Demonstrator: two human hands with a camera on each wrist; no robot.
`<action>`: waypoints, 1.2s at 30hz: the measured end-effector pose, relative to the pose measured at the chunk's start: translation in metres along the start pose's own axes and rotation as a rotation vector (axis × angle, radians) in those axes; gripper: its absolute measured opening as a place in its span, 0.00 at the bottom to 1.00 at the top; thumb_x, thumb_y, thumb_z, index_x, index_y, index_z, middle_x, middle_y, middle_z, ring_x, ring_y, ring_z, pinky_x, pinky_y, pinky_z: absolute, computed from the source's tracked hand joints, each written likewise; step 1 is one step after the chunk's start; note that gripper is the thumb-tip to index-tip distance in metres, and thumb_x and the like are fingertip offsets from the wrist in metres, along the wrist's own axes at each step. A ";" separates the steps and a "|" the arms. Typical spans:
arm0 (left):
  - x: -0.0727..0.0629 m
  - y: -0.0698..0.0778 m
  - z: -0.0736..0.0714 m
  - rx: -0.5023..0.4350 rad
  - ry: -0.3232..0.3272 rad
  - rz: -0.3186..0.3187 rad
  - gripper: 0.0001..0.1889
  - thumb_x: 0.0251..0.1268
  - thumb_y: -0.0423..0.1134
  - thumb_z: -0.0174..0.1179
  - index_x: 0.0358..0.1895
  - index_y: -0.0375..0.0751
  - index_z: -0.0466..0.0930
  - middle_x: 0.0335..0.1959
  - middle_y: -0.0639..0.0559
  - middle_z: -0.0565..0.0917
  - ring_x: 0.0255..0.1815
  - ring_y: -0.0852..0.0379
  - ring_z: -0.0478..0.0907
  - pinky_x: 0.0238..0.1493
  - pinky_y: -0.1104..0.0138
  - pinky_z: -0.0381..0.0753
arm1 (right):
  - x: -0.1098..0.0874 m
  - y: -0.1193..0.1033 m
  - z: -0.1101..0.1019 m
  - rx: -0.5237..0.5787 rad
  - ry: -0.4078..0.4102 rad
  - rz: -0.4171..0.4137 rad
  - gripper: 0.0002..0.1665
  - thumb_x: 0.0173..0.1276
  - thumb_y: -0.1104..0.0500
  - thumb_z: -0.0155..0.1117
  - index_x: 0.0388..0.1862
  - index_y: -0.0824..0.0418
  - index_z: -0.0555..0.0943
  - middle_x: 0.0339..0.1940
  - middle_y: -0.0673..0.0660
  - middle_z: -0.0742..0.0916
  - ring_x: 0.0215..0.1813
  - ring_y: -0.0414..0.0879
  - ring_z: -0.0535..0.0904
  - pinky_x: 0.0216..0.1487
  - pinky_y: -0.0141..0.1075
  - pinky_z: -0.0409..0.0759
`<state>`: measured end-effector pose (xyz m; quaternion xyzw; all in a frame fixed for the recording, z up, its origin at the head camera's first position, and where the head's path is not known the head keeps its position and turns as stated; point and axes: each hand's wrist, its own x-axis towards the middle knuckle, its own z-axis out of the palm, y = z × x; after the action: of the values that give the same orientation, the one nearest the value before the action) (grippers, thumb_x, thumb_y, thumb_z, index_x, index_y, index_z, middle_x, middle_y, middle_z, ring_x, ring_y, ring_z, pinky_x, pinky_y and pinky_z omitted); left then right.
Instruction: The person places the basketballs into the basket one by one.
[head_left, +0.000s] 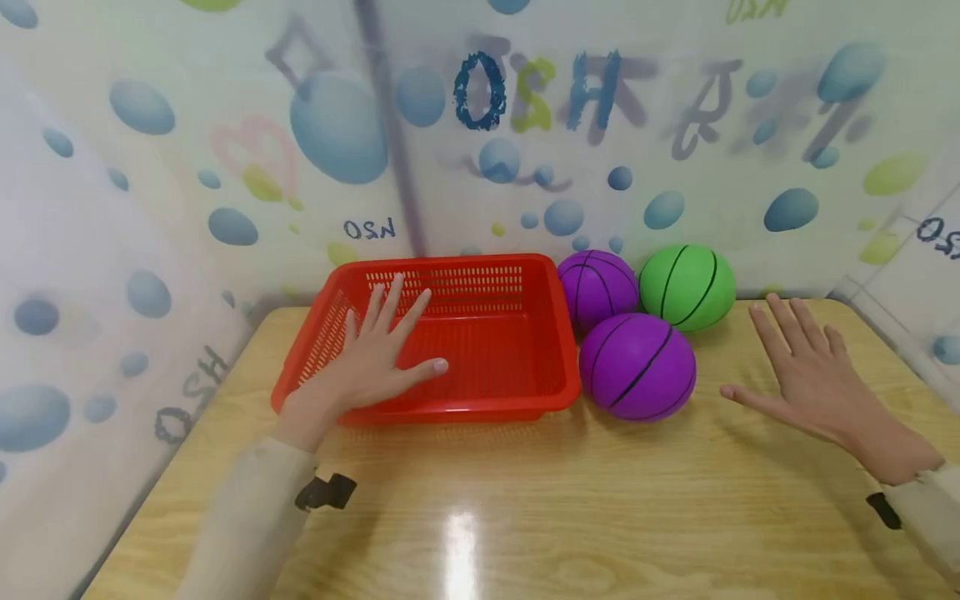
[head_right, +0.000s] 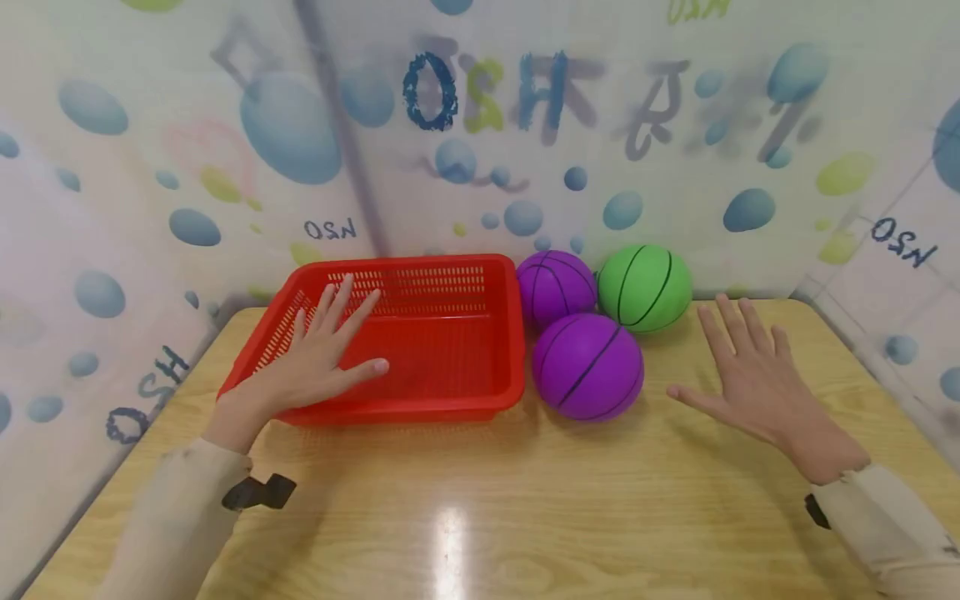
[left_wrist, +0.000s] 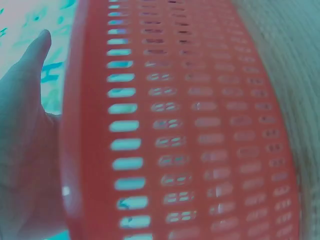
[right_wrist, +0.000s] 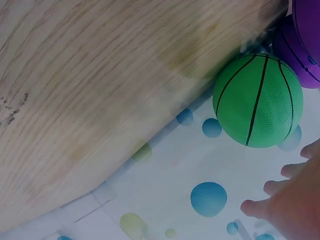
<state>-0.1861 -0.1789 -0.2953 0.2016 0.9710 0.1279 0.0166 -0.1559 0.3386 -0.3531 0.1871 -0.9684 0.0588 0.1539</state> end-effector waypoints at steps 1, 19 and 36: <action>-0.002 -0.002 -0.002 -0.011 0.008 -0.004 0.50 0.55 0.72 0.46 0.74 0.59 0.30 0.72 0.52 0.19 0.71 0.42 0.20 0.60 0.34 0.28 | 0.000 0.000 0.000 0.006 -0.002 0.003 0.65 0.53 0.35 0.64 0.75 0.62 0.40 0.75 0.60 0.40 0.73 0.58 0.31 0.62 0.66 0.35; -0.066 -0.081 -0.011 -0.273 0.028 -0.090 0.61 0.47 0.58 0.68 0.74 0.53 0.28 0.72 0.44 0.23 0.70 0.33 0.33 0.53 0.32 0.56 | -0.002 -0.008 -0.003 0.360 0.000 0.001 0.54 0.63 0.54 0.62 0.75 0.60 0.39 0.75 0.61 0.42 0.73 0.56 0.31 0.68 0.54 0.32; -0.077 -0.102 -0.005 -0.573 -0.005 0.042 0.59 0.46 0.38 0.72 0.74 0.56 0.33 0.73 0.47 0.48 0.64 0.45 0.57 0.52 0.49 0.69 | 0.002 -0.033 -0.012 0.465 0.040 -0.056 0.53 0.62 0.58 0.64 0.76 0.52 0.42 0.75 0.58 0.49 0.74 0.53 0.40 0.70 0.49 0.36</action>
<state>-0.1550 -0.3008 -0.3183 0.2091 0.8908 0.3969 0.0727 -0.1413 0.3095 -0.3389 0.2431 -0.9200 0.2796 0.1276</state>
